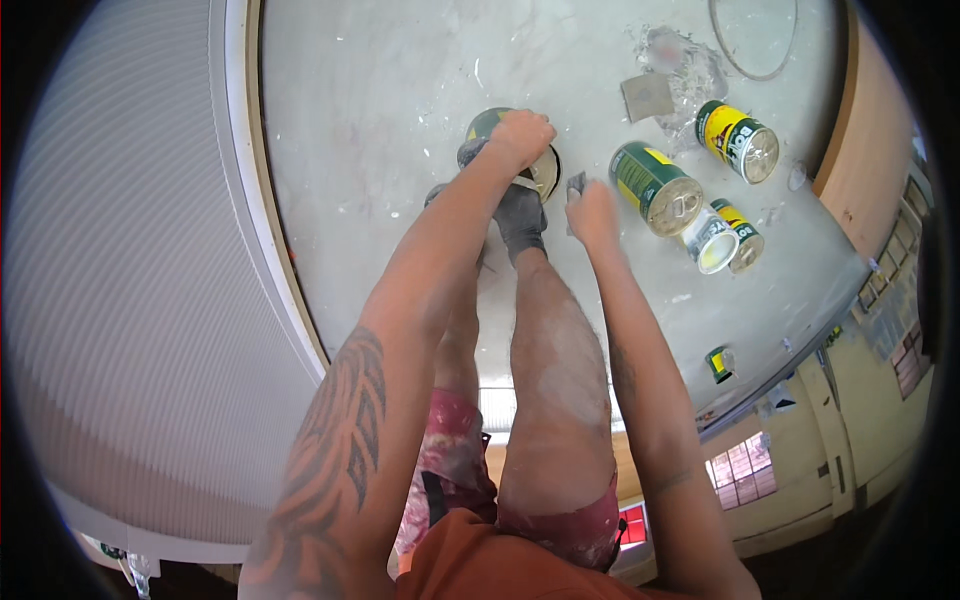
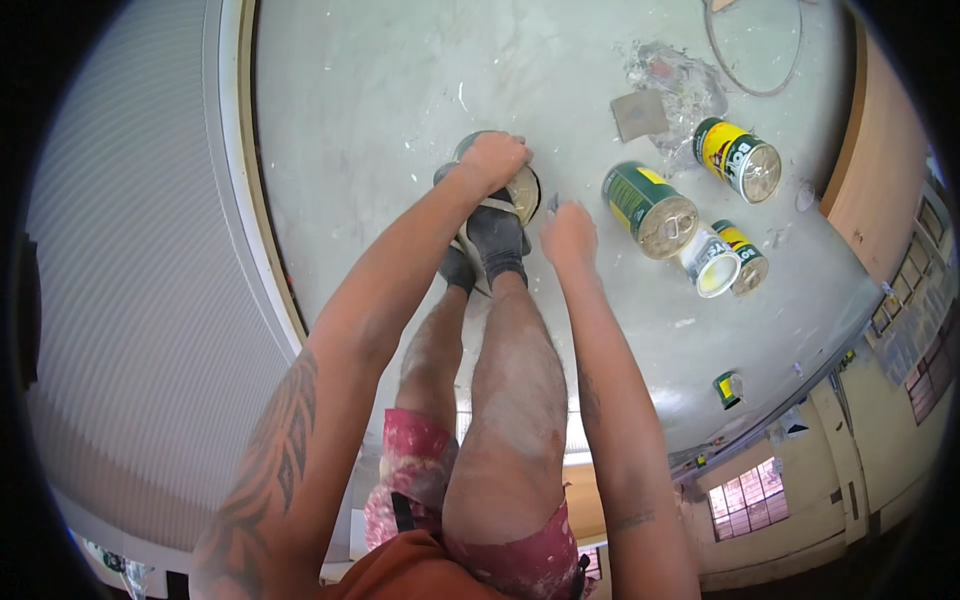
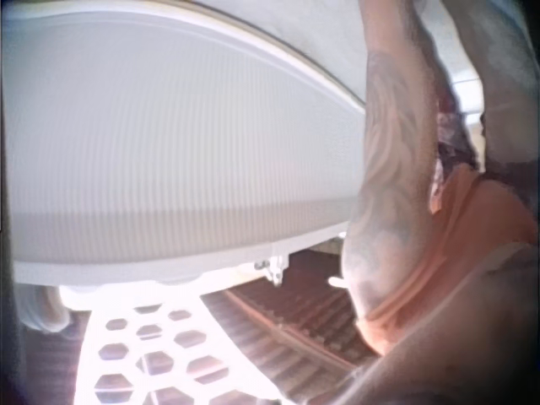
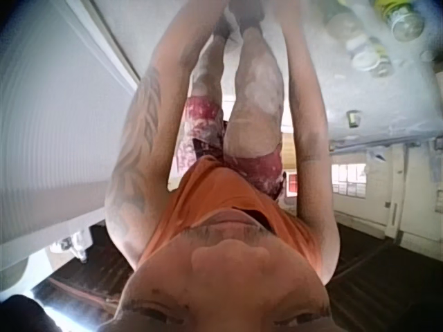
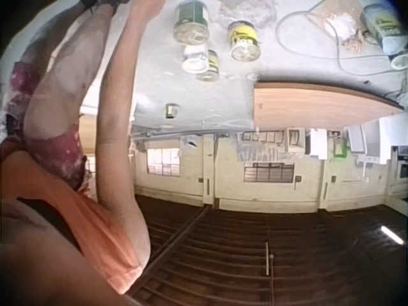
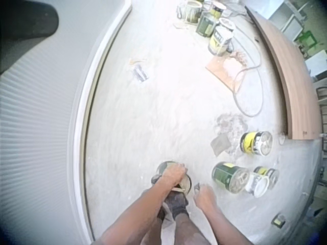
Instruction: The recorder organizes paint cans, opens a can, and assembles parts of a pneumatic paint spray gun in a workshop setting.
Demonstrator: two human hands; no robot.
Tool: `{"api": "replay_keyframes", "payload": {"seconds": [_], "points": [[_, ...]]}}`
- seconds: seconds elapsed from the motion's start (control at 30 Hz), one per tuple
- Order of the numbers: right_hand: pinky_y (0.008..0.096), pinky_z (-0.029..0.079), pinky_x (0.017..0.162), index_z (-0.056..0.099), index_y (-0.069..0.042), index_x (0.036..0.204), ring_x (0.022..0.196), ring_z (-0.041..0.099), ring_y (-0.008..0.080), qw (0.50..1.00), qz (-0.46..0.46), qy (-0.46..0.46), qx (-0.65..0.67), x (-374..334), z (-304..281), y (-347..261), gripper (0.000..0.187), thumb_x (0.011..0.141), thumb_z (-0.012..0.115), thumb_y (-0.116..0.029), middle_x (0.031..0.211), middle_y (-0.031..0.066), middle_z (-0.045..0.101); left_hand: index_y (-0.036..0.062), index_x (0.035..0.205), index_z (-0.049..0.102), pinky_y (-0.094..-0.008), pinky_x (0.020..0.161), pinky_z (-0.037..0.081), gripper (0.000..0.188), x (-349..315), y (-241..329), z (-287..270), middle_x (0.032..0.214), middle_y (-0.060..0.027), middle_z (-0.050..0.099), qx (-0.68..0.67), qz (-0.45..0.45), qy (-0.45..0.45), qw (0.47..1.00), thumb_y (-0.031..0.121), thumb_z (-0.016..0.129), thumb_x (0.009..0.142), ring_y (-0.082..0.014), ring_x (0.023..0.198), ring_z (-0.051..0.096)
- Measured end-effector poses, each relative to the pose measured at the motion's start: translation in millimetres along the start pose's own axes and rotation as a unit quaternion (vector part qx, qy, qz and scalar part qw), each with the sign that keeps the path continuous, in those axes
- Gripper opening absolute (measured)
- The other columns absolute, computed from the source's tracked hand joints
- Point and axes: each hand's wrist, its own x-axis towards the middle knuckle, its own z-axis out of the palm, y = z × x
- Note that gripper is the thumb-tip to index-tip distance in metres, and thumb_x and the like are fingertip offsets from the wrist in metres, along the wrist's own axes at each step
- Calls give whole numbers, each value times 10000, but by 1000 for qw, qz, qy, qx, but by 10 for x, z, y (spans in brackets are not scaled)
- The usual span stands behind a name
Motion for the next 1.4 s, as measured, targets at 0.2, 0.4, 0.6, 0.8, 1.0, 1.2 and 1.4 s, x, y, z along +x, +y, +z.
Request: {"api": "replay_keyframes", "payload": {"seconds": [0.2,0.4,0.6,0.8,1.0,1.2,1.4], "points": [[517,499,805,662,52,927,900,642,457,993,-14,91,71,-165,48,355,318,877,658,-262,917,279,667,73,965,708,-440,817,555,196,97,49,-147,1020,-161,685,19,-30,0,999,117,551,857,-351,978,674],[507,501,795,667,24,951,901,642,438,994,-39,86,54,-126,-30,167,275,884,653,-243,932,251,670,107,1015,698,-474,798,545,212,-447,105,132,995,-151,661,-134,-225,105,959,101,541,872,-359,959,668],[491,518,814,668,-26,1040,935,654,387,986,-95,78,-113,-22,-369,30,252,904,625,-234,1008,191,682,90,988,684,-459,792,555,201,-588,17,106,1009,-152,642,-8,-143,122,982,59,528,866,-343,948,675],[491,515,837,667,-17,1040,963,648,388,974,-152,39,-163,93,-408,-33,258,913,602,-233,1020,186,681,76,988,681,-455,747,569,195,-632,63,202,1026,-146,637,-46,-152,123,980,59,540,855,-321,923,675],[489,506,835,662,4,1025,952,644,404,986,-106,38,-121,2,-227,61,231,907,594,-183,1013,210,670,95,1030,658,-402,866,503,214,-531,344,150,1103,-74,610,-38,-72,223,972,87,589,828,-261,1060,610],[483,516,800,670,-10,1020,899,655,393,981,-150,88,-86,-66,-126,91,192,897,583,-129,943,208,669,127,1011,645,-370,894,464,177,-362,465,123,1091,-44,601,-9,128,143,981,129,594,841,-215,1067,590],[480,523,786,681,-15,1014,891,662,390,988,-93,35,-121,92,-101,125,192,896,579,-127,952,212,671,132,989,630,-382,869,485,140,-224,498,107,1026,-18,642,13,93,148,984,137,580,858,-206,1009,633]]}}
